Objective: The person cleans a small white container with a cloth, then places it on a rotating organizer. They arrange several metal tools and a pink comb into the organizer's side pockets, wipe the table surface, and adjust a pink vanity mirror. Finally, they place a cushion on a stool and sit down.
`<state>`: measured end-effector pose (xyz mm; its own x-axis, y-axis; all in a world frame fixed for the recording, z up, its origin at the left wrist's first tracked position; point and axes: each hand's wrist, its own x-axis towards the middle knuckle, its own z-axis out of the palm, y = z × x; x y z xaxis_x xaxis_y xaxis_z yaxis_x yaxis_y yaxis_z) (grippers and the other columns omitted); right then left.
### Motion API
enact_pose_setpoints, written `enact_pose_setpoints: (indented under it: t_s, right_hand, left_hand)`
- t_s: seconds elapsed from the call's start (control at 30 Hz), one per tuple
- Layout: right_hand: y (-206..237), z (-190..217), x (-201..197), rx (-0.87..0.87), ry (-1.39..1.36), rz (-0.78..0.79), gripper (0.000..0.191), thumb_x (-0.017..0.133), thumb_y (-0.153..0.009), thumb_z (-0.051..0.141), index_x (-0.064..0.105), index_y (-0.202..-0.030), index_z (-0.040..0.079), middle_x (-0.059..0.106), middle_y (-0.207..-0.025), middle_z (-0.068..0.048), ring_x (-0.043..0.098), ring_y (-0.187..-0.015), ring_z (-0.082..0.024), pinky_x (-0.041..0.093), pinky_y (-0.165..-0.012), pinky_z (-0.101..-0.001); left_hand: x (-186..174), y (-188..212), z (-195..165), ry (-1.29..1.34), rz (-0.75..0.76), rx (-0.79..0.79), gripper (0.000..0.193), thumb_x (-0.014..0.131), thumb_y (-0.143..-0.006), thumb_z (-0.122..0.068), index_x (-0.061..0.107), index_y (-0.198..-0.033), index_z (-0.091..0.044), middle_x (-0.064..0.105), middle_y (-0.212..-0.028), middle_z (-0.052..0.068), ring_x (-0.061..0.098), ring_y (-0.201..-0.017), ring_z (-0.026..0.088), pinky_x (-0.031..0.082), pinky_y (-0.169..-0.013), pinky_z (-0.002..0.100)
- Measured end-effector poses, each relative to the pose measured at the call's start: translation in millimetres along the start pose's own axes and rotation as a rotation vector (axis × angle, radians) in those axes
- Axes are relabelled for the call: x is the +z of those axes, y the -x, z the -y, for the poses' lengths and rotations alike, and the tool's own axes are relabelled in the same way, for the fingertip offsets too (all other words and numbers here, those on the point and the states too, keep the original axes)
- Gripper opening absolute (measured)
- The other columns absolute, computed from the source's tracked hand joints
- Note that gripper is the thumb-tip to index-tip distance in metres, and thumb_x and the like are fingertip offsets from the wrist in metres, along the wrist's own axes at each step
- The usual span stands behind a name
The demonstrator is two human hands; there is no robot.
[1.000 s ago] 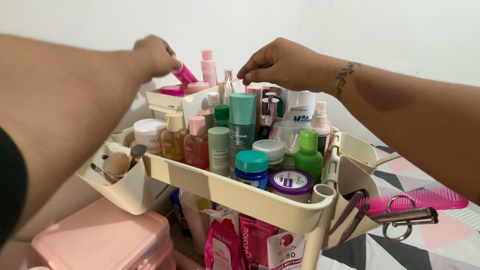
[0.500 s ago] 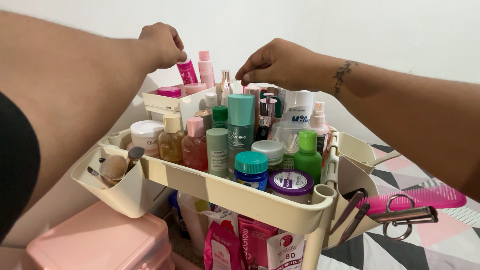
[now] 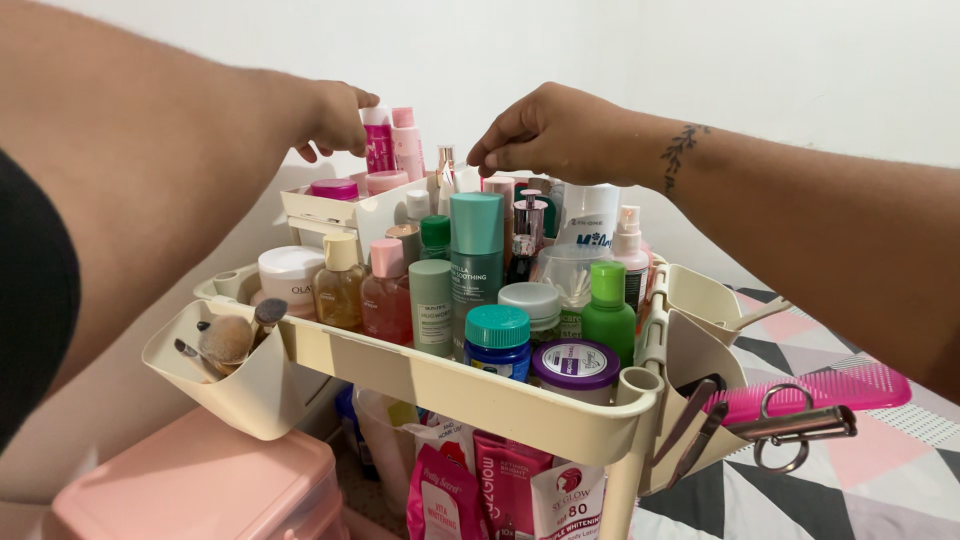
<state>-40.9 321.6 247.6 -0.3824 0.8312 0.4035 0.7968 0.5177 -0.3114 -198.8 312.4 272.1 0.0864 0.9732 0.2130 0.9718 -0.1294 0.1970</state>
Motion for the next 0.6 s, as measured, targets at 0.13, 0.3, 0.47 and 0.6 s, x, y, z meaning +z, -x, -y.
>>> enact_pose_setpoints:
  t_s: [0.13,0.3,0.47,0.6]
  right_hand:
    - [2,1,0,0.004,0.001,0.001,0.028,0.065,-0.094,0.024,0.076,-0.119,0.018,0.079,-0.115,0.001,0.072,-0.109,-0.011,0.054,-0.100,-0.0300]
    - [6,6,-2,-0.008,-0.006,0.003,0.029,0.065,-0.095,0.025,0.076,-0.120,0.018,0.079,-0.114,0.001,0.072,-0.108,-0.011,0.054,-0.099,-0.0307]
    - [10,18,-4,-0.068,-0.087,0.021,0.030,0.066,-0.094,0.026,0.076,-0.120,0.017,0.080,-0.112,0.001,0.071,-0.106,-0.010,0.055,-0.093,-0.0306]
    - [17,29,-3,-0.122,-0.086,0.024,0.031,0.065,-0.094,0.026,0.075,-0.122,0.017,0.079,-0.112,0.002,0.070,-0.105,-0.009,0.055,-0.090,-0.0305]
  left_hand:
    - [-2,3,-1,-0.015,-0.010,-0.009,0.095,0.066,-0.096,-0.012,0.007,-0.168,-0.033,0.062,-0.138,0.018,0.066,-0.114,0.031,0.061,-0.087,0.046]
    - [-2,9,0,0.035,-0.013,-0.008,0.092,0.064,-0.095,-0.008,0.012,-0.167,-0.031,0.061,-0.140,0.016,0.065,-0.112,0.028,0.062,-0.086,0.044]
    - [-3,20,6,0.111,-0.159,-0.002,0.072,0.064,-0.094,-0.007,0.034,-0.159,-0.012,0.064,-0.131,0.018,0.069,-0.097,0.030,0.060,-0.081,0.043]
    - [-7,36,8,0.303,-0.203,0.061,0.033,0.067,-0.092,-0.005,0.069,-0.124,0.001,0.072,-0.111,0.016,0.068,-0.088,0.022,0.061,-0.073,0.038]
